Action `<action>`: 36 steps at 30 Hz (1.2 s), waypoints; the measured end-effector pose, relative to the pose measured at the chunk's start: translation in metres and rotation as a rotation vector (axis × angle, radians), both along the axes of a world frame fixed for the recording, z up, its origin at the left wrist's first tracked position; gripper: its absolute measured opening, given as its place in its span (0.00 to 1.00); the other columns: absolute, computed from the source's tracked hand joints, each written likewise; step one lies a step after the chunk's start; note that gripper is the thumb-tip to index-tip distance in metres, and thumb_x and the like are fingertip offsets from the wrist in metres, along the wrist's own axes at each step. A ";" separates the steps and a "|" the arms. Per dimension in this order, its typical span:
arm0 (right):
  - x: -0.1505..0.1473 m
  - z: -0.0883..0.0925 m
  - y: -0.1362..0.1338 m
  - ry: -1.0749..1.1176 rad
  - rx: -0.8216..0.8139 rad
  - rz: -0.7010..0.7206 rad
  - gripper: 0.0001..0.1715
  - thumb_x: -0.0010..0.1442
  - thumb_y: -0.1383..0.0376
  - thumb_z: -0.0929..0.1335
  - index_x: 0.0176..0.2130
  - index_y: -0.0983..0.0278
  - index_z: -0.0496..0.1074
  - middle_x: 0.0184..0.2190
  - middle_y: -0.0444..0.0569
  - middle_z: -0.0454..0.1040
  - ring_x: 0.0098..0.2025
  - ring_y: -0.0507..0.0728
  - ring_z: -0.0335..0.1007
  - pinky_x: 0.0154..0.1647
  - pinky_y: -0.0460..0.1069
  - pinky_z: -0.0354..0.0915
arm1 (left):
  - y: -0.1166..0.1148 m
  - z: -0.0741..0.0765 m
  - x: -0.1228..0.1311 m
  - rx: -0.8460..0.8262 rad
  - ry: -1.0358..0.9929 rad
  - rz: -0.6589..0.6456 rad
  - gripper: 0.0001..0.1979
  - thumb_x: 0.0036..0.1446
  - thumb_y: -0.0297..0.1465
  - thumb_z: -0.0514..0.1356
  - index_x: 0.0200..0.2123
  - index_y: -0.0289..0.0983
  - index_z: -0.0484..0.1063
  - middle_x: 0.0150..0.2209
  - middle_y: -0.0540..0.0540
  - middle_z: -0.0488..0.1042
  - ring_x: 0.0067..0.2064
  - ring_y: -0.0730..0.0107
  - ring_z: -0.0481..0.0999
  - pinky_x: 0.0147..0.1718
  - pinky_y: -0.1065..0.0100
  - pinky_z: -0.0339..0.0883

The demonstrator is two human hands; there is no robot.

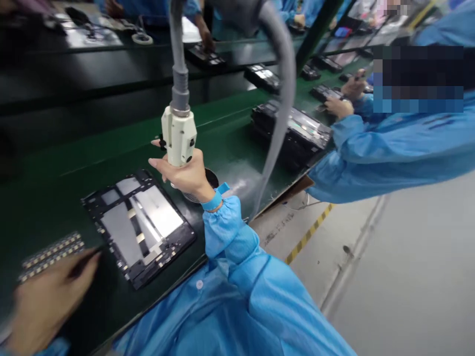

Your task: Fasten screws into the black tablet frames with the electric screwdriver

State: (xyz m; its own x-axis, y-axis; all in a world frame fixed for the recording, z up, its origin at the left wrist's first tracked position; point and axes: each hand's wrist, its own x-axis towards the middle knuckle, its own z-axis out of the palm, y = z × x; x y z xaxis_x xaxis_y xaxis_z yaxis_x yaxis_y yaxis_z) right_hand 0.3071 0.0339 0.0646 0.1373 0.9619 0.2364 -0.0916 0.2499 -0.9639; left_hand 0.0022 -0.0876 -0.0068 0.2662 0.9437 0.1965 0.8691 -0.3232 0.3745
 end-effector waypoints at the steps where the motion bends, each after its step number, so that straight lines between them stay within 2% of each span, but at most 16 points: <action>1: -0.013 0.005 -0.001 0.013 0.000 0.036 0.17 0.51 0.63 0.75 0.41 0.65 0.73 0.20 0.39 0.71 0.20 0.50 0.67 0.23 0.48 0.67 | 0.000 -0.005 0.008 0.016 0.021 0.033 0.14 0.65 0.40 0.54 0.41 0.39 0.76 0.36 0.46 0.79 0.34 0.60 0.78 0.33 0.60 0.73; 3: -0.044 0.010 -0.004 0.042 -0.017 0.126 0.19 0.51 0.62 0.76 0.42 0.65 0.73 0.20 0.39 0.71 0.20 0.50 0.67 0.23 0.48 0.68 | 0.003 -0.011 0.025 -0.003 -0.002 0.040 0.18 0.66 0.39 0.51 0.40 0.35 0.77 0.35 0.43 0.79 0.35 0.60 0.78 0.36 0.62 0.72; 6: -0.090 0.011 -0.009 0.079 -0.068 0.266 0.21 0.51 0.63 0.76 0.44 0.67 0.73 0.17 0.37 0.69 0.18 0.50 0.65 0.22 0.47 0.67 | 0.011 -0.012 0.037 -0.073 -0.113 0.023 0.18 0.67 0.38 0.51 0.43 0.34 0.78 0.38 0.44 0.80 0.38 0.63 0.79 0.39 0.66 0.71; 10: -0.125 0.002 -0.009 0.025 -0.169 0.316 0.20 0.50 0.62 0.77 0.42 0.67 0.74 0.16 0.36 0.68 0.18 0.49 0.65 0.23 0.47 0.67 | 0.016 -0.012 0.014 -0.052 -0.147 0.137 0.19 0.66 0.39 0.52 0.44 0.34 0.78 0.39 0.43 0.79 0.39 0.62 0.78 0.40 0.65 0.69; 13: -0.130 -0.010 -0.004 -0.037 -0.212 0.291 0.19 0.50 0.62 0.76 0.41 0.67 0.74 0.15 0.37 0.68 0.18 0.49 0.65 0.23 0.46 0.67 | 0.018 -0.015 -0.012 -0.039 -0.106 0.243 0.20 0.66 0.41 0.53 0.45 0.33 0.78 0.36 0.43 0.78 0.35 0.62 0.76 0.36 0.64 0.68; 16: -0.129 -0.019 -0.001 -0.071 -0.224 0.269 0.18 0.50 0.63 0.76 0.41 0.67 0.74 0.16 0.37 0.69 0.19 0.49 0.66 0.23 0.46 0.67 | 0.019 -0.014 -0.023 -0.015 -0.098 0.281 0.19 0.66 0.40 0.53 0.45 0.34 0.77 0.34 0.45 0.76 0.33 0.64 0.75 0.35 0.65 0.68; 21: -0.128 -0.018 -0.003 -0.105 -0.248 0.259 0.18 0.51 0.64 0.75 0.42 0.67 0.74 0.17 0.37 0.69 0.18 0.48 0.67 0.23 0.45 0.66 | 0.015 -0.007 -0.001 0.042 -0.157 0.194 0.16 0.67 0.37 0.54 0.44 0.34 0.77 0.38 0.45 0.78 0.36 0.65 0.77 0.39 0.66 0.70; 27: -0.135 -0.004 -0.004 -0.067 -0.189 0.261 0.16 0.53 0.64 0.74 0.41 0.65 0.74 0.16 0.36 0.69 0.19 0.49 0.66 0.26 0.47 0.69 | 0.012 -0.017 0.029 0.001 -0.231 0.030 0.15 0.68 0.35 0.52 0.45 0.35 0.76 0.43 0.45 0.80 0.44 0.62 0.79 0.45 0.66 0.69; 32: -0.148 -0.010 -0.001 -0.070 -0.174 0.276 0.08 0.53 0.66 0.74 0.34 0.65 0.72 0.16 0.38 0.70 0.19 0.49 0.67 0.29 0.48 0.69 | 0.012 -0.023 0.032 0.009 -0.264 0.014 0.15 0.68 0.34 0.52 0.45 0.34 0.76 0.42 0.45 0.80 0.42 0.62 0.80 0.43 0.65 0.70; 36: -0.152 -0.018 0.001 -0.070 -0.164 0.274 0.08 0.54 0.66 0.73 0.34 0.65 0.72 0.17 0.38 0.70 0.19 0.49 0.67 0.29 0.47 0.69 | 0.012 -0.024 0.031 0.018 -0.277 0.019 0.14 0.68 0.34 0.52 0.44 0.34 0.76 0.42 0.45 0.80 0.43 0.61 0.80 0.44 0.65 0.70</action>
State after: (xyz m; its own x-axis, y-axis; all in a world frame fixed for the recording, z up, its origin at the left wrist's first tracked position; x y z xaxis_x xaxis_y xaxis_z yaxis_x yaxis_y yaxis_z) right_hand 0.1552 0.0351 0.0465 -0.1431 0.9868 0.0752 -0.0662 0.0663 -0.9956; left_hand 0.0337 -0.0758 -0.0312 0.1821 0.9439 0.2756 0.7405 -0.3160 0.5931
